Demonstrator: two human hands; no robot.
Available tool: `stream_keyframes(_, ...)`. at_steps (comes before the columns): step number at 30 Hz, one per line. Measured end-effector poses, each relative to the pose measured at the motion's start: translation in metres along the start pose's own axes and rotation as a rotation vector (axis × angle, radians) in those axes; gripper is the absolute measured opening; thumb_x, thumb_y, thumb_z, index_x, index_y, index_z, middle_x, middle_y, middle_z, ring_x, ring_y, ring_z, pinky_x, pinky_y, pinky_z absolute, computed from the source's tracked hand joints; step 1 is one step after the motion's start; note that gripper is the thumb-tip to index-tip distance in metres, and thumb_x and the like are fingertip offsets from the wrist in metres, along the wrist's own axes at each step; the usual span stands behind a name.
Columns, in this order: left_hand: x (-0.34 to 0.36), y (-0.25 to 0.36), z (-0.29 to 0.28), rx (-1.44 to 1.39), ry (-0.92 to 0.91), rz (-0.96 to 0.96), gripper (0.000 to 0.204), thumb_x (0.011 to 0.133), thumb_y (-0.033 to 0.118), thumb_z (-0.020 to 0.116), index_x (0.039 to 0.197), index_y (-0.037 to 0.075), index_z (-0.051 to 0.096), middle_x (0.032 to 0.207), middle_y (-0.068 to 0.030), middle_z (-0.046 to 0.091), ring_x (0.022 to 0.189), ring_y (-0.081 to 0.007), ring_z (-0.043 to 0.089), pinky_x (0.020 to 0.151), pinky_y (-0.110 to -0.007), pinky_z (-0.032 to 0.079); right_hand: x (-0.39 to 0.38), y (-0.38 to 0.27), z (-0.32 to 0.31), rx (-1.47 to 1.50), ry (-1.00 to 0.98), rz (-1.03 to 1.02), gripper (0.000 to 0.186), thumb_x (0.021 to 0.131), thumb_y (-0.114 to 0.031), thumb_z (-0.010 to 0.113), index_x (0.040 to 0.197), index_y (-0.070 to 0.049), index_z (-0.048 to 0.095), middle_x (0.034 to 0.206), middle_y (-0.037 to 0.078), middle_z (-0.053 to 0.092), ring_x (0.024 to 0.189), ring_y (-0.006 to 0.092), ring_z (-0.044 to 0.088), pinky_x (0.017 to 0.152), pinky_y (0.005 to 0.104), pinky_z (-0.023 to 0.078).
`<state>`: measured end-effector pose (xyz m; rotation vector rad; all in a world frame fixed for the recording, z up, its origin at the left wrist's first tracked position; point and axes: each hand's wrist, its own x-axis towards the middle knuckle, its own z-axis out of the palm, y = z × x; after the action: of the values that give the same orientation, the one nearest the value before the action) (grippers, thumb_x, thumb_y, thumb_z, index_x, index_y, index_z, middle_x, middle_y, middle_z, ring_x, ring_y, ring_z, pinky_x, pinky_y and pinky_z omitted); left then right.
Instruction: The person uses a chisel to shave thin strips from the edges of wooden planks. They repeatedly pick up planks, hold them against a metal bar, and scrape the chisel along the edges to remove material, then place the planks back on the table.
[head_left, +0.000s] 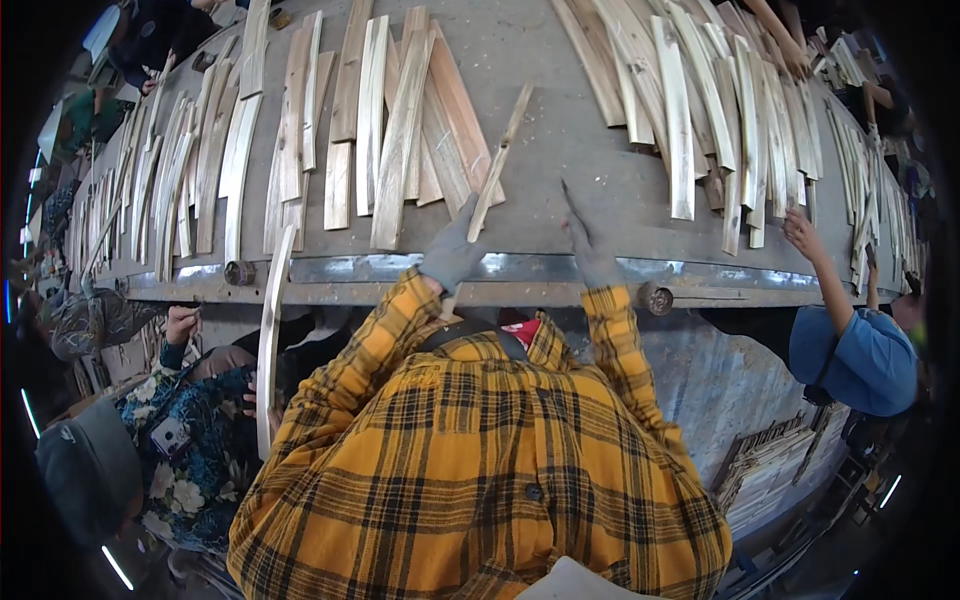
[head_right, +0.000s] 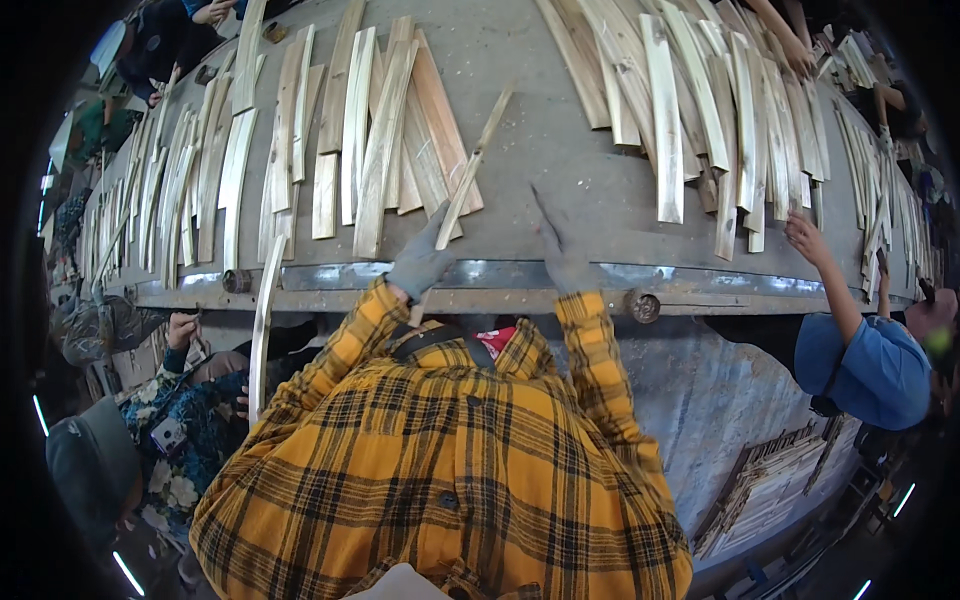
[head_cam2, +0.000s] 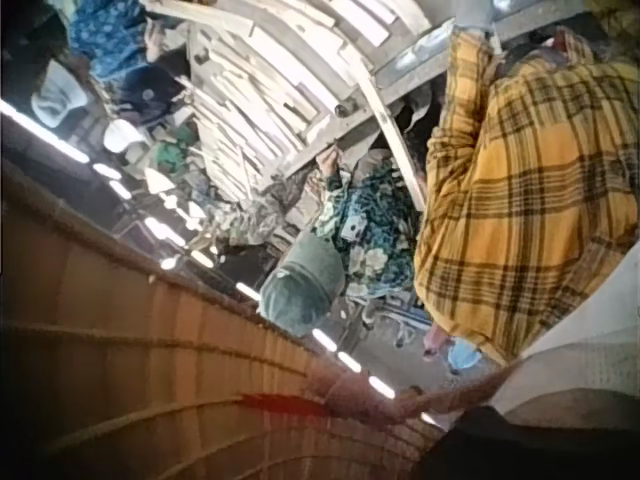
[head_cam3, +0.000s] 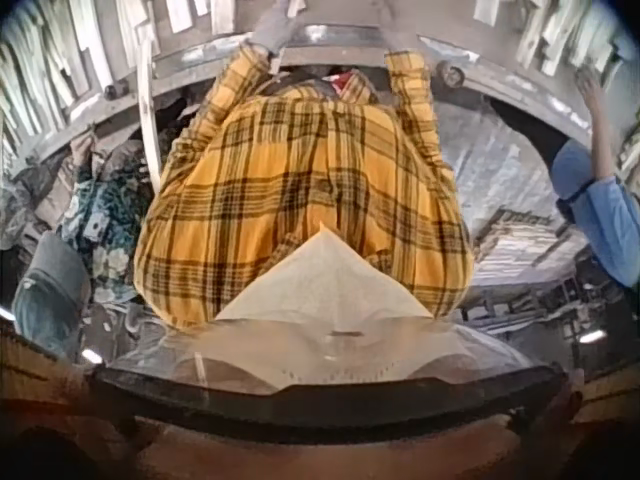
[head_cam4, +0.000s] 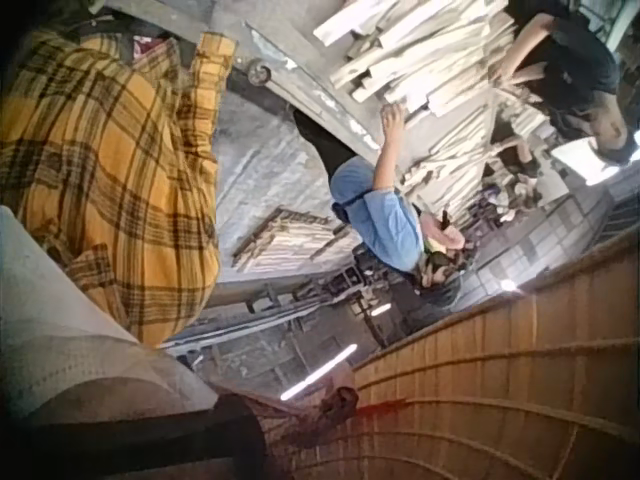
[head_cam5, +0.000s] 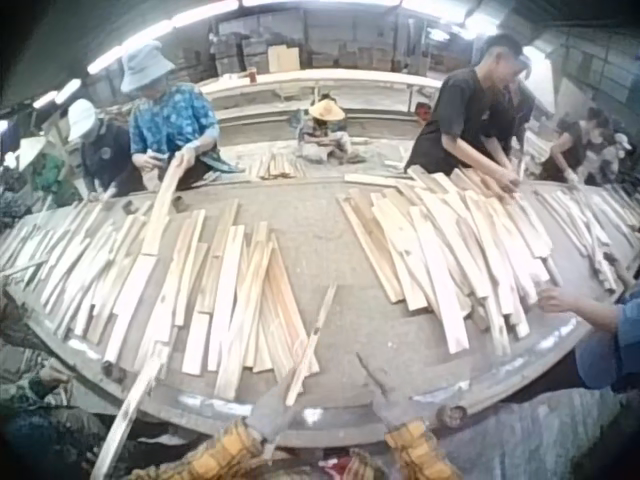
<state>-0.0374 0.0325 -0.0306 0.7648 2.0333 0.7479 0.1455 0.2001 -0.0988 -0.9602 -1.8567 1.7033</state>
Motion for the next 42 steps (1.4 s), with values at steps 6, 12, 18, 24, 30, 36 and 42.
stream_keyframes(6, -0.035, -0.008, 0.002, -0.045, -0.046, -0.031, 0.079, 0.079, 0.023, 0.058, 0.150, 0.018, 0.025, 0.098, -0.0302, 0.063, 0.087, -0.0439, 0.063, 0.079, -0.044, 0.049, 0.044, -0.012, 0.038, -0.279, -0.037, -0.339, 0.038, 0.086, -0.002, 0.058, 0.119, -0.020, 0.066, 0.087, 0.005, 0.061, 0.076, 0.0186, 0.058, 0.066, 0.0286, 0.046)
stream_keyframes(12, -0.039, 0.007, -0.001, -0.051, -0.052, -0.072, 0.075, 0.084, 0.029, 0.058, 0.150, 0.018, 0.025, 0.093, -0.0290, 0.064, 0.079, -0.0415, 0.064, 0.075, -0.044, 0.050, 0.051, -0.012, 0.045, -0.649, -0.015, -0.375, 0.046, 0.082, -0.005, 0.055, 0.119, -0.029, 0.064, 0.095, 0.009, 0.064, 0.085, 0.0285, 0.063, 0.072, 0.0401, 0.052)
stream_keyframes(18, -0.036, 0.009, -0.002, -0.011, -0.072, -0.087, 0.075, 0.084, 0.029, 0.058, 0.150, 0.018, 0.026, 0.093, -0.0280, 0.064, 0.080, -0.0415, 0.064, 0.076, -0.044, 0.050, 0.040, -0.018, 0.025, -0.847, -0.087, -0.396, 0.046, 0.082, -0.008, 0.051, 0.122, -0.030, 0.061, 0.096, 0.008, 0.063, 0.086, 0.0281, 0.063, 0.074, 0.0412, 0.052)
stream_keyframes(24, -0.038, 0.004, -0.002, 0.034, -0.054, -0.041, 0.078, 0.080, 0.024, 0.057, 0.150, 0.017, 0.025, 0.097, -0.0295, 0.063, 0.089, -0.0445, 0.062, 0.080, -0.045, 0.048, 0.041, -0.042, 0.011, -0.748, -0.156, -0.258, 0.045, 0.084, -0.009, 0.050, 0.123, -0.030, 0.060, 0.096, 0.007, 0.060, 0.086, 0.0271, 0.063, 0.072, 0.0403, 0.050)
stream_keyframes(30, -0.038, 0.012, -0.006, 0.037, -0.067, -0.028, 0.079, 0.078, 0.021, 0.056, 0.150, 0.016, 0.025, 0.099, -0.0305, 0.062, 0.090, -0.0459, 0.061, 0.082, -0.045, 0.048, 0.041, -0.020, 0.028, -0.783, -0.106, -0.356, 0.049, 0.084, -0.007, 0.051, 0.125, -0.032, 0.060, 0.089, 0.006, 0.058, 0.081, 0.0240, 0.061, 0.069, 0.0367, 0.050)
stream_keyframes(36, -0.038, 0.012, -0.006, 0.031, -0.082, -0.046, 0.080, 0.078, 0.020, 0.056, 0.150, 0.015, 0.024, 0.099, -0.0309, 0.062, 0.091, -0.0453, 0.061, 0.082, -0.044, 0.048, 0.043, -0.037, 0.027, -0.842, -0.040, -0.415, 0.052, 0.079, -0.005, 0.053, 0.122, -0.032, 0.062, 0.088, 0.005, 0.060, 0.081, 0.0245, 0.061, 0.067, 0.0379, 0.050)
stream_keyframes(42, -0.037, 0.016, -0.009, 0.042, -0.081, -0.050, 0.082, 0.076, 0.018, 0.056, 0.151, 0.015, 0.024, 0.101, -0.0311, 0.062, 0.092, -0.0447, 0.061, 0.083, -0.043, 0.048, 0.036, -0.042, 0.029, -0.841, -0.008, -0.462, 0.052, 0.082, -0.004, 0.051, 0.124, -0.034, 0.061, 0.089, 0.005, 0.059, 0.081, 0.0253, 0.061, 0.069, 0.0378, 0.051)
